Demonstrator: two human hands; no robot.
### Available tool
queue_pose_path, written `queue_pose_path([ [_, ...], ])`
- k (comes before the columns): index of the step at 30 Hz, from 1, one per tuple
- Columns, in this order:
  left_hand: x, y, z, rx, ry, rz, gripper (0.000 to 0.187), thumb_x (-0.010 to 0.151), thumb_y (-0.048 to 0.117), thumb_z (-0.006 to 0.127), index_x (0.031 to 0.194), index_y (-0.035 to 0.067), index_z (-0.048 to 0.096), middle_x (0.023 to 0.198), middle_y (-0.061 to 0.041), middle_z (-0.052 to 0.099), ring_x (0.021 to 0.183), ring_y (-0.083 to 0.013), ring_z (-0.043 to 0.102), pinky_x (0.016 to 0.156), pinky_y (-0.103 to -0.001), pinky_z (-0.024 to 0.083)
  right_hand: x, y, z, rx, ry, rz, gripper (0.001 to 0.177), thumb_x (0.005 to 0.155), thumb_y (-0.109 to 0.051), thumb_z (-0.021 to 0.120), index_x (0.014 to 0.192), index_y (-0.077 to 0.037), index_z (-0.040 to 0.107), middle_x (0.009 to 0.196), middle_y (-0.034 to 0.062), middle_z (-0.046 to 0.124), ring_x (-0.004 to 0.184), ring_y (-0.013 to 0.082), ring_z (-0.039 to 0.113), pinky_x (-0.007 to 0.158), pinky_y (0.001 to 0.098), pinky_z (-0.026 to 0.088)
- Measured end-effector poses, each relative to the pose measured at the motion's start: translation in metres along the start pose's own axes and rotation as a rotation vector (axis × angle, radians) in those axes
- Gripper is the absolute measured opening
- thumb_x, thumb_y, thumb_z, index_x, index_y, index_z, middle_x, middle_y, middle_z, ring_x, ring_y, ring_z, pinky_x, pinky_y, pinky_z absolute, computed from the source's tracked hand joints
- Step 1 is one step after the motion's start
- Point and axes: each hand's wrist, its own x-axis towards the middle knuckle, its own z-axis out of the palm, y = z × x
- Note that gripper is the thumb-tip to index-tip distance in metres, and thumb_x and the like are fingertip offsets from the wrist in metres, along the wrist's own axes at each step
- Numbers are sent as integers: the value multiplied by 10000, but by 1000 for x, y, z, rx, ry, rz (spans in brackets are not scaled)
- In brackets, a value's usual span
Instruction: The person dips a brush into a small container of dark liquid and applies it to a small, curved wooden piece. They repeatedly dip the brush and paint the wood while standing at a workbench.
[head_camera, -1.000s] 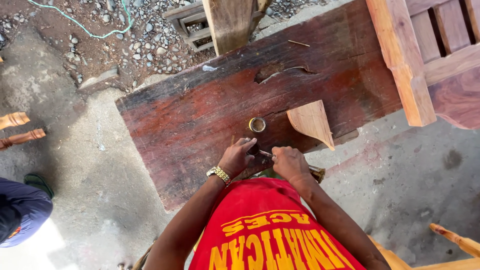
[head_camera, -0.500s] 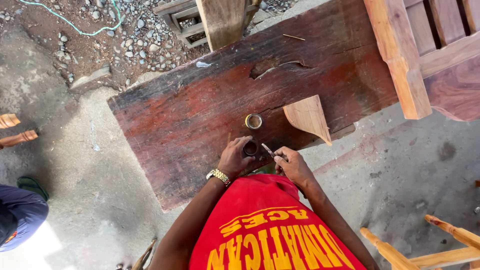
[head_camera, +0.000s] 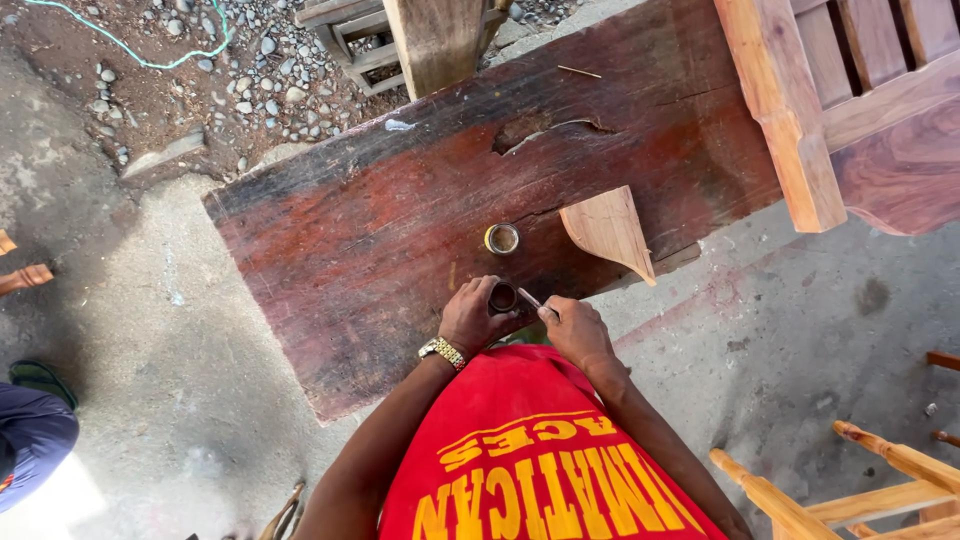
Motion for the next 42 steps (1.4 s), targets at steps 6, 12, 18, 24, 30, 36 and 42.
queue_pose_path([
  [6, 1, -4, 1, 5, -20, -24, 504, 749, 349, 839, 1138, 111, 623, 1043, -107, 685, 986, -349, 665, 825, -459, 553, -1, -11, -3, -97, -27, 31, 265, 981, -357, 616, 983, -107, 702, 911, 187, 724, 897, 436, 690, 793, 544, 540],
  [12, 4, 8, -7, 12, -47, -62, 526, 739, 438, 864, 1062, 106, 615, 998, -108, 672, 963, -349, 659, 786, -473, 549, -6, -30, -6, -265, 36, -35, 244, 1000, -294, 596, 969, -82, 713, 906, 191, 741, 864, 404, 726, 755, 517, 577],
  [18, 5, 3, 9, 36, -73, -65, 473, 765, 422, 841, 997, 97, 587, 975, -97, 650, 962, -340, 656, 745, -476, 551, 3, -41, 1, -525, -9, -32, 137, 954, -153, 623, 969, -39, 698, 880, 190, 744, 794, 317, 777, 643, 416, 636],
  [24, 15, 12, 7, 55, -42, -29, 489, 768, 415, 856, 954, 64, 570, 939, -121, 624, 913, -351, 647, 735, -484, 553, 13, -46, -30, -450, -26, -23, 191, 941, -216, 682, 938, -49, 775, 921, 219, 750, 895, 387, 743, 767, 478, 605],
  [30, 16, 13, 16, 106, -63, 126, 444, 804, 381, 817, 989, 62, 570, 962, -129, 622, 922, -358, 649, 714, -457, 575, 22, -34, -30, -497, -108, -14, 163, 870, -141, 704, 945, -29, 796, 966, 232, 745, 944, 398, 734, 809, 481, 601],
  [36, 15, 5, 18, 85, -63, 122, 413, 832, 367, 797, 975, 60, 561, 937, -133, 618, 911, -361, 659, 705, -464, 573, 29, -44, -52, -515, -244, -103, 176, 831, -136, 695, 941, -33, 785, 974, 221, 748, 957, 385, 737, 857, 490, 585],
  [42, 13, -7, 9, 33, -100, 176, 431, 825, 334, 796, 1032, 50, 546, 959, -142, 615, 926, -360, 662, 727, -458, 571, 48, -54, -59, -502, -279, -129, 203, 810, -103, 646, 944, -6, 763, 1006, 237, 729, 976, 423, 711, 843, 525, 572],
])
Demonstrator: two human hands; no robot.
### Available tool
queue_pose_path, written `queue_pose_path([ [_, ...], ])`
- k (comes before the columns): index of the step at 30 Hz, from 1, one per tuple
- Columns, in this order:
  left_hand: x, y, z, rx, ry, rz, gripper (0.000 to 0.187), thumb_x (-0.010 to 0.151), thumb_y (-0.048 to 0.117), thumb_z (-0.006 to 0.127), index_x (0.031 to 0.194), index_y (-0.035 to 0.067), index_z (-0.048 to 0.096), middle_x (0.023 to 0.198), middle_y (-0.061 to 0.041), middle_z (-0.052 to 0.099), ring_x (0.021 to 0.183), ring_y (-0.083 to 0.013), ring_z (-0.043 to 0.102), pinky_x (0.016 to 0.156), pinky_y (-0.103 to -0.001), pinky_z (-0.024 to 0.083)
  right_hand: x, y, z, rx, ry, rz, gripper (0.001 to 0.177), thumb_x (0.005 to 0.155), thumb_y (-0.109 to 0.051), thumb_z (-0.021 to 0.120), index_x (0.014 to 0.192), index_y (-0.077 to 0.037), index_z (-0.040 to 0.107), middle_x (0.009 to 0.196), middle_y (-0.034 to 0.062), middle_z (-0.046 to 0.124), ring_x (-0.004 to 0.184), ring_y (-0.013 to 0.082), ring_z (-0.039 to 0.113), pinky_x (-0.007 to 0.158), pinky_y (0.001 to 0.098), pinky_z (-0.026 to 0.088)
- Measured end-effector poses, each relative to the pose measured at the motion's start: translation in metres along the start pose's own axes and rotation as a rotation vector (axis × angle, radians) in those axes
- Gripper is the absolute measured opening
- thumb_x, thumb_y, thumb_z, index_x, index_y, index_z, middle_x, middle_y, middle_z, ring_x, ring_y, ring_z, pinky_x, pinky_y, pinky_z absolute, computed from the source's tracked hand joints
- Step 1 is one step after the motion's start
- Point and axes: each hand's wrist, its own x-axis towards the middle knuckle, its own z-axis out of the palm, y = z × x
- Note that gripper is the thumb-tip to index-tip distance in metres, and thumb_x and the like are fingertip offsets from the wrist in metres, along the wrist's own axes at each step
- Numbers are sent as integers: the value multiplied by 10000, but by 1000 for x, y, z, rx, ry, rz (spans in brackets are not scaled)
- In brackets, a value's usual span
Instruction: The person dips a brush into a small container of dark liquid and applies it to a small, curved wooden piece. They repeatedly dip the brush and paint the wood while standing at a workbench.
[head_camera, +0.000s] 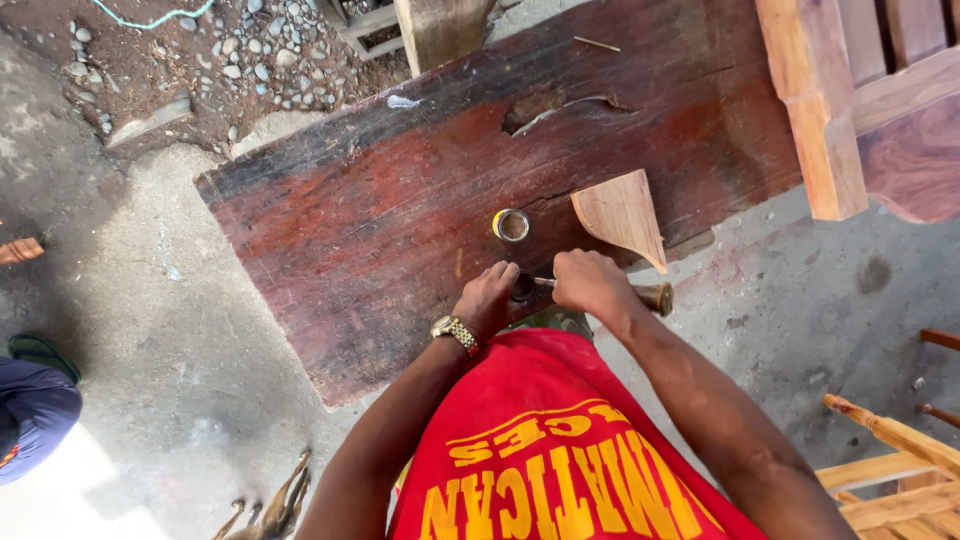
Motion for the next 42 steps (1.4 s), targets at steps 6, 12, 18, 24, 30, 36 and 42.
queue_pose_path([
  [6, 1, -13, -5, -68, -13, -6, 484, 818, 329, 813, 1098, 35, 551, 1035, -167, 642, 950, -381, 672, 768, -459, 572, 17, -2, -4, 8, -41, -38, 222, 736, -76, 640, 907, -20, 770, 983, 243, 732, 952, 417, 718, 807, 519, 575],
  [12, 2, -18, -7, -102, -12, 25, 499, 812, 278, 809, 1164, 32, 555, 1067, -172, 649, 971, -381, 672, 783, -468, 571, 20, 2, -25, 90, -226, -37, 183, 725, -135, 651, 700, 13, 756, 634, 188, 706, 645, 312, 739, 638, 435, 563],
  [18, -3, -19, -5, -77, -36, -33, 559, 804, 225, 793, 1263, 21, 549, 1123, -159, 656, 1014, -368, 683, 806, -440, 587, 49, 36, -6, 178, -291, -175, 273, 824, -237, 660, 697, -2, 715, 541, 160, 660, 536, 306, 690, 590, 441, 530],
  [24, -4, -23, -5, -65, -56, -31, 576, 794, 199, 783, 1291, 27, 550, 1202, -165, 659, 1070, -375, 680, 847, -436, 592, 78, 41, 36, 197, -254, -425, 268, 865, -343, 672, 851, -90, 761, 767, 97, 717, 670, 256, 653, 661, 436, 502],
  [30, -5, 3, -30, -102, -25, -13, 848, 750, 197, 817, 1487, -2, 450, 1332, -228, 609, 1197, -427, 629, 914, -458, 560, 18, 43, -9, 323, -272, -124, 264, 925, -327, 646, 901, -98, 775, 680, 73, 674, 630, 192, 599, 659, 432, 487],
  [36, -6, 23, -47, -385, 212, -336, 433, 873, 215, 787, 1247, 17, 696, 1148, -127, 744, 1022, -220, 737, 892, -330, 592, -21, 66, -1, 1143, -289, -235, 272, 989, -224, 629, 878, -10, 755, 595, 36, 621, 529, 112, 563, 513, 271, 470],
  [42, 11, 51, -61, -1324, 44, -521, 219, 1030, 204, 680, 1062, 8, 773, 887, -12, 747, 785, -69, 639, 723, -241, 532, -34, 52, 14, 1260, -286, -327, 264, 988, -218, 658, 884, 7, 749, 646, 21, 660, 571, 95, 605, 554, 264, 492],
])
